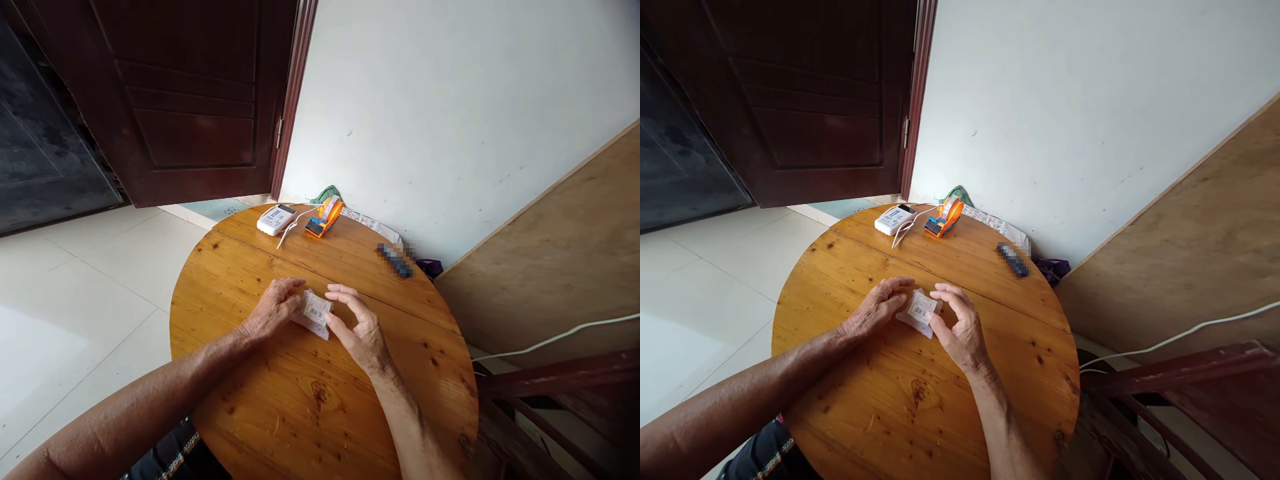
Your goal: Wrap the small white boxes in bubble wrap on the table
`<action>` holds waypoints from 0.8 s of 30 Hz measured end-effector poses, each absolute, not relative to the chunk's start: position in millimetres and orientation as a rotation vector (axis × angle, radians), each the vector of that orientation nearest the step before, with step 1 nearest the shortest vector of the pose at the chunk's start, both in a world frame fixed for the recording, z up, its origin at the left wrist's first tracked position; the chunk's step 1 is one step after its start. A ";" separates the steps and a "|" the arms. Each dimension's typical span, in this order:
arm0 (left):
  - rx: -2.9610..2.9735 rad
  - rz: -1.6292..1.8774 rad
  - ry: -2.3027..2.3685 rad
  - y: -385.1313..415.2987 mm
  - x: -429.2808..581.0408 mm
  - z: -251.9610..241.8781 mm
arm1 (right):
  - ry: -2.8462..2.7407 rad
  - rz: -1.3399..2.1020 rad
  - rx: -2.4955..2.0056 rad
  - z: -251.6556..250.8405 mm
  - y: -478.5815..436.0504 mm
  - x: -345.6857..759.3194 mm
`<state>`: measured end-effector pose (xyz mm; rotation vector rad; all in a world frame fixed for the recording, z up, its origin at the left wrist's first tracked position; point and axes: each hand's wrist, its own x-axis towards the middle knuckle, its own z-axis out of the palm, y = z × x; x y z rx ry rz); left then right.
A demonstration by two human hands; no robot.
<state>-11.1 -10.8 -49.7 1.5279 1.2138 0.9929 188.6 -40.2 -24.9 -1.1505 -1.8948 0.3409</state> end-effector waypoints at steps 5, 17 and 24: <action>1.756 0.940 1.172 -15.2 -9.0 -43.9 | -1.949 0.302 -1.167 -28.4 -39.7 185.3; 1.456 0.922 0.919 -22.8 -7.5 -35.3 | -1.539 0.480 -1.146 -23.0 -42.3 189.8; 1.305 0.759 0.773 -24.8 -7.5 -26.1 | -1.216 0.710 -1.162 -24.2 -34.3 197.2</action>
